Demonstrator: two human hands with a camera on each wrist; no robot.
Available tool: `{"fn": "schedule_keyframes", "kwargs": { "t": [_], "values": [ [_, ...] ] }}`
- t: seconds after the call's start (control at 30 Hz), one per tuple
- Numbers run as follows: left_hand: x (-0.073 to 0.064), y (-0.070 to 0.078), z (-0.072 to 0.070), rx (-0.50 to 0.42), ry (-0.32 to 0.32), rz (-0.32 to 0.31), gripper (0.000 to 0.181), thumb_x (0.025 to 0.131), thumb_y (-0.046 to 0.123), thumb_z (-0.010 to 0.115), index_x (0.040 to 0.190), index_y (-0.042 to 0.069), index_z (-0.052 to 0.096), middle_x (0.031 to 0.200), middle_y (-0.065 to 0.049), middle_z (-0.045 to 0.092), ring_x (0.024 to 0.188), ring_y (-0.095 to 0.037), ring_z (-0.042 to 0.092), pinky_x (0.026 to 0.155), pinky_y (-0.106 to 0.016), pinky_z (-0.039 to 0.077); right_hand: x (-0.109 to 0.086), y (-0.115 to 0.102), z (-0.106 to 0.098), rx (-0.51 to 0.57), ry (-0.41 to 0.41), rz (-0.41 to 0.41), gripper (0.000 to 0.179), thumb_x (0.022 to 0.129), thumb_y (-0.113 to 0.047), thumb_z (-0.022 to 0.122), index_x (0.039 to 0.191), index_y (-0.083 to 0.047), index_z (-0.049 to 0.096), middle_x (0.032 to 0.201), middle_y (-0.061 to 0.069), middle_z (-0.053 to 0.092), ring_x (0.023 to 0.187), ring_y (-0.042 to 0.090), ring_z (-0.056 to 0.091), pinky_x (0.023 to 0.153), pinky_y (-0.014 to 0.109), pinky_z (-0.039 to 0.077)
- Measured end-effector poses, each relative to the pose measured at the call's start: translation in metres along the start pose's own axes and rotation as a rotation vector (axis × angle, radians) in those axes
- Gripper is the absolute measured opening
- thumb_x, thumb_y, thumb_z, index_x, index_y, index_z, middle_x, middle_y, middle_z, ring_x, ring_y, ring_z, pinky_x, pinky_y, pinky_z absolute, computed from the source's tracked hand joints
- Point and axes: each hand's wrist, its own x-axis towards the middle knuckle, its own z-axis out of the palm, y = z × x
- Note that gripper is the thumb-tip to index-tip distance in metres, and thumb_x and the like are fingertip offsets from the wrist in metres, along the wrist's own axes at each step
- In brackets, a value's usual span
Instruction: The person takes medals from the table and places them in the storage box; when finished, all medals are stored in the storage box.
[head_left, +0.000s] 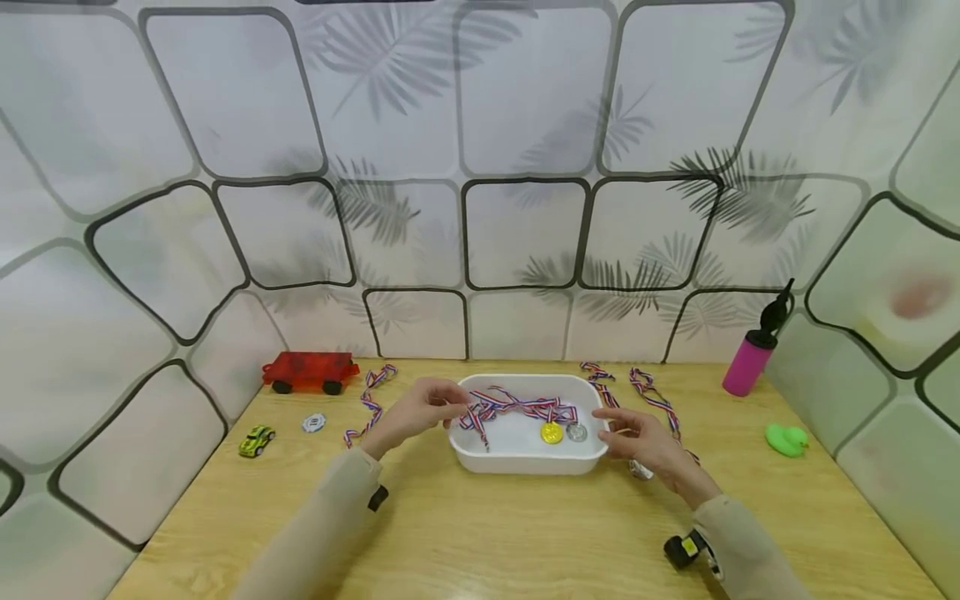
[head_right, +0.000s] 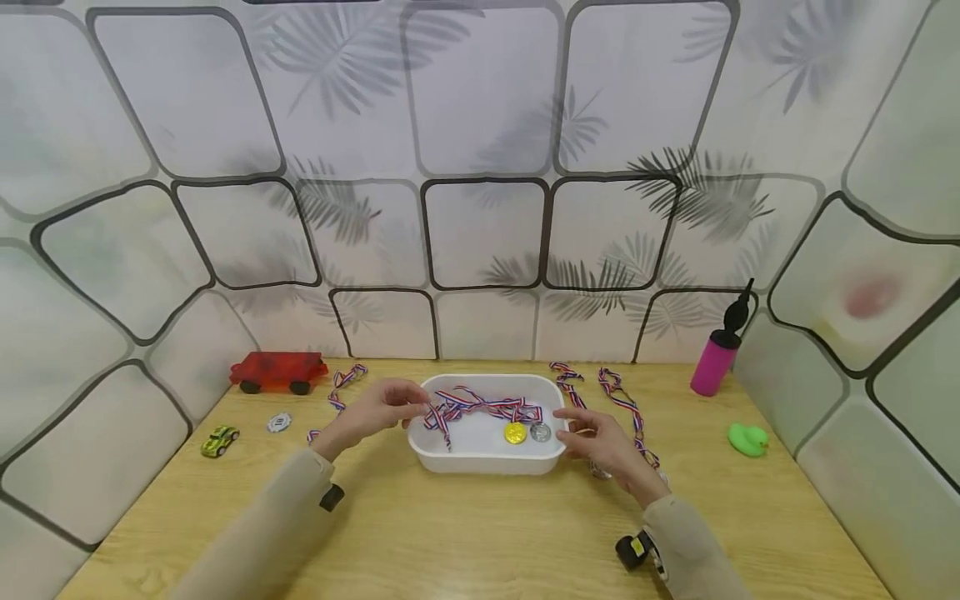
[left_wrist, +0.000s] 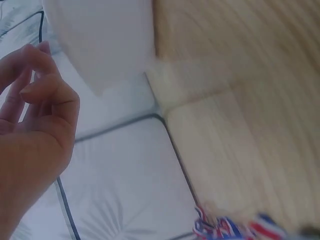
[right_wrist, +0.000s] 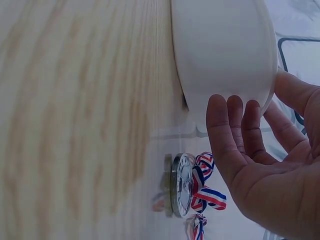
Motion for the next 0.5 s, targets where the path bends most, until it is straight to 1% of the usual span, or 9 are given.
{"fn": "schedule_keyframes", "kwargs": {
  "t": [0.1,0.23,0.3,0.37,0.43,0.5],
  "values": [
    [-0.014,-0.007,-0.01,0.01,0.01,-0.018,0.025,0.093,0.013,0.067,0.113,-0.002,0.067,0.094,-0.009,0.068,0.07,-0.013,0.058,0.061,-0.027,0.049,-0.001,0.0,0.0,-0.007,-0.001,-0.004,0.057,0.094,-0.021,0.067,0.141,0.004,0.047,0.112,0.019,0.053,0.093,0.02,0.06,0.083,0.038,0.059],
    [-0.034,-0.016,-0.024,0.025,0.008,-0.042,0.027,0.092,0.017,0.069,0.113,0.002,0.067,0.092,-0.006,0.068,0.072,-0.013,0.06,0.058,-0.023,0.046,-0.002,0.001,0.0,-0.008,0.003,-0.005,0.056,0.094,-0.019,0.067,0.14,0.005,0.047,0.111,0.019,0.054,0.092,0.02,0.061,0.083,0.038,0.059],
    [-0.043,-0.021,-0.032,0.036,-0.004,-0.044,0.027,0.091,0.017,0.069,0.114,0.003,0.067,0.094,-0.009,0.07,0.073,-0.014,0.062,0.057,-0.023,0.045,-0.003,0.001,0.0,-0.007,0.0,-0.002,0.056,0.094,-0.019,0.066,0.141,0.006,0.046,0.111,0.018,0.054,0.093,0.02,0.061,0.083,0.038,0.059],
    [-0.051,-0.025,-0.041,0.045,-0.014,-0.043,0.027,0.091,0.016,0.07,0.114,0.003,0.067,0.098,-0.014,0.07,0.077,-0.017,0.064,0.056,-0.026,0.048,-0.002,0.0,0.0,-0.009,-0.004,0.002,0.057,0.094,-0.02,0.066,0.141,0.005,0.046,0.111,0.018,0.054,0.093,0.02,0.061,0.083,0.038,0.059],
    [-0.058,-0.03,-0.05,0.046,-0.022,-0.042,0.029,0.091,0.014,0.07,0.117,0.001,0.066,0.104,-0.02,0.069,0.082,-0.02,0.067,0.059,-0.032,0.053,-0.002,-0.001,0.001,-0.013,-0.001,0.002,0.058,0.094,-0.021,0.066,0.142,0.005,0.046,0.111,0.017,0.053,0.094,0.019,0.061,0.084,0.038,0.059],
    [-0.065,-0.033,-0.059,0.043,-0.027,-0.045,0.033,0.091,0.013,0.069,0.121,-0.001,0.064,0.109,-0.024,0.067,0.088,-0.022,0.068,0.065,-0.038,0.057,-0.001,-0.002,0.001,-0.014,0.005,-0.001,0.057,0.095,-0.021,0.066,0.142,0.004,0.046,0.111,0.017,0.053,0.094,0.019,0.061,0.084,0.038,0.059]
  ]
}}
